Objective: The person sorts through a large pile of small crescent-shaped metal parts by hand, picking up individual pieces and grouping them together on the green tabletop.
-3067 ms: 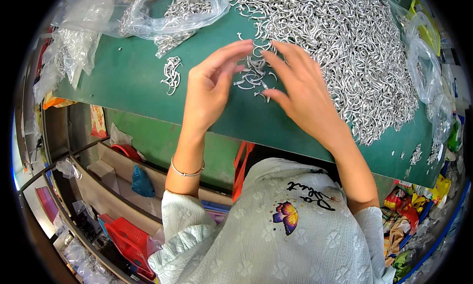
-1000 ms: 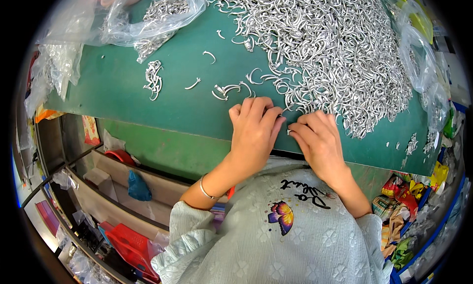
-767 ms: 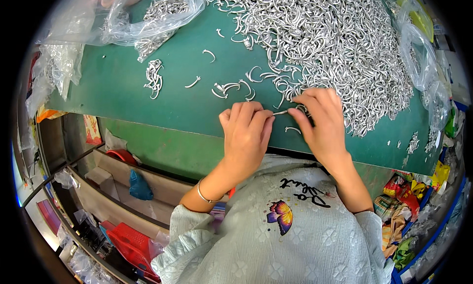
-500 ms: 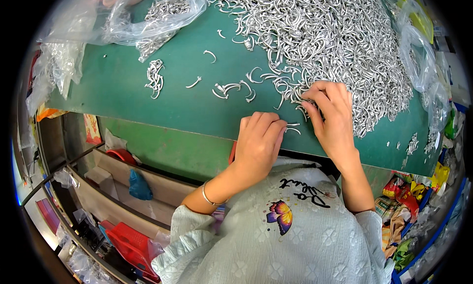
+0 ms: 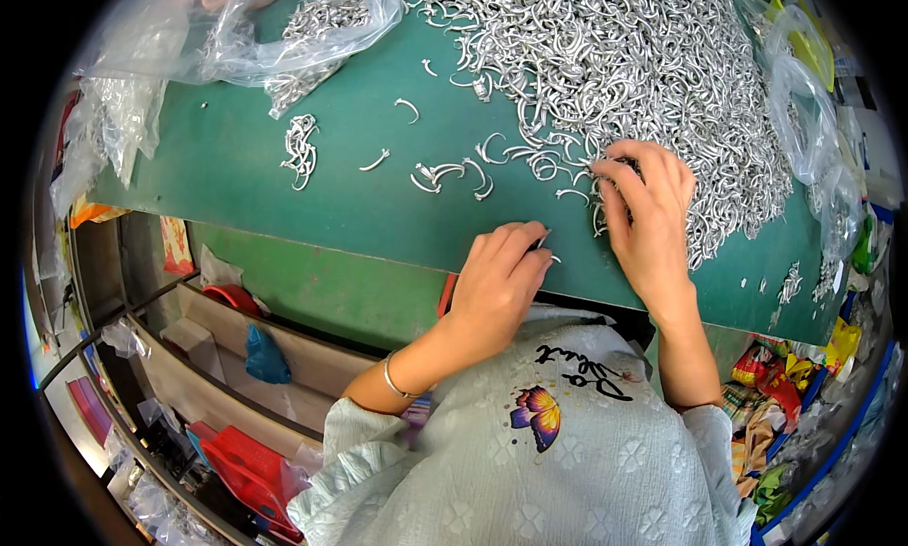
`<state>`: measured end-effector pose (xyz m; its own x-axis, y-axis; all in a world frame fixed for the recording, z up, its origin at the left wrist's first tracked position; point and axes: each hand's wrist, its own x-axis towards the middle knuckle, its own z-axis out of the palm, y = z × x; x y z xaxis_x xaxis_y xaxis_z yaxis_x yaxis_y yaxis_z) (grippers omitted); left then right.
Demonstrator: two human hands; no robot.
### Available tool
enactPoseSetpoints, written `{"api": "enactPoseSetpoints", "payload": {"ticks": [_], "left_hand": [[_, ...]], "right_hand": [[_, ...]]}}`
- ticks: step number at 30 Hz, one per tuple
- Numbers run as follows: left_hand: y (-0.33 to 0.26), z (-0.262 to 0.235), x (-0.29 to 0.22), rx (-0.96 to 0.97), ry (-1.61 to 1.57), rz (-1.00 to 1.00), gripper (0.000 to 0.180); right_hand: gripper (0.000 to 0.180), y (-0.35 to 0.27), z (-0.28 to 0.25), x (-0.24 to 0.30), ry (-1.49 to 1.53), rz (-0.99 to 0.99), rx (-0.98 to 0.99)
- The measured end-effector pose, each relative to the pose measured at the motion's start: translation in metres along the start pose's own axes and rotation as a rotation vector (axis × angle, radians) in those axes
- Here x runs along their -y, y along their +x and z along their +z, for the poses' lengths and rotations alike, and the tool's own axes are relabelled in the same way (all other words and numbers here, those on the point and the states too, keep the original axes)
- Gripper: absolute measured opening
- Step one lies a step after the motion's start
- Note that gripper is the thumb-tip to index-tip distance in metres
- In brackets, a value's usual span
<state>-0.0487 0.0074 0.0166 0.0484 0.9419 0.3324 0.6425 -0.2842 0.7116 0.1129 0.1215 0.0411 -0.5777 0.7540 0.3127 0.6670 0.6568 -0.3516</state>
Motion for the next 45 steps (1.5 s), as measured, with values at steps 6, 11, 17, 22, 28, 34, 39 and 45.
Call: {"api": "enactPoseSetpoints", "payload": {"ticks": [6, 11, 17, 22, 28, 34, 39, 45], "left_hand": [[-0.004, 0.005, 0.003, 0.008, 0.003, 0.049, 0.027], [-0.01, 0.0, 0.004, -0.044, 0.062, -0.034, 0.031], [-0.013, 0.0, 0.003, -0.019, 0.066, -0.047, 0.031], [-0.017, -0.001, 0.003, -0.02, 0.072, -0.051, 0.029], [-0.017, 0.0, 0.002, -0.036, 0.063, -0.041, 0.029], [-0.025, -0.007, 0.003, -0.05, 0.073, -0.102, 0.028], [-0.028, -0.008, 0.003, -0.067, 0.074, -0.097, 0.029], [-0.03, -0.01, 0.002, -0.075, 0.076, -0.116, 0.027]], "right_hand": [[0.023, 0.043, 0.039, 0.041, 0.137, -0.157, 0.066], [0.025, 0.035, 0.036, 0.028, 0.141, -0.159, 0.049], [0.023, 0.033, 0.028, 0.029, 0.17, -0.073, 0.045], [0.014, 0.021, 0.023, 0.025, 0.091, -0.167, 0.128], [0.024, 0.032, 0.025, 0.044, 0.213, -0.186, 0.12], [0.018, 0.026, 0.019, 0.027, 0.021, -0.23, 0.183], [0.029, 0.034, 0.023, 0.045, 0.168, -0.194, 0.132], [0.026, 0.044, 0.053, 0.051, 0.183, -0.291, 0.163]]}}
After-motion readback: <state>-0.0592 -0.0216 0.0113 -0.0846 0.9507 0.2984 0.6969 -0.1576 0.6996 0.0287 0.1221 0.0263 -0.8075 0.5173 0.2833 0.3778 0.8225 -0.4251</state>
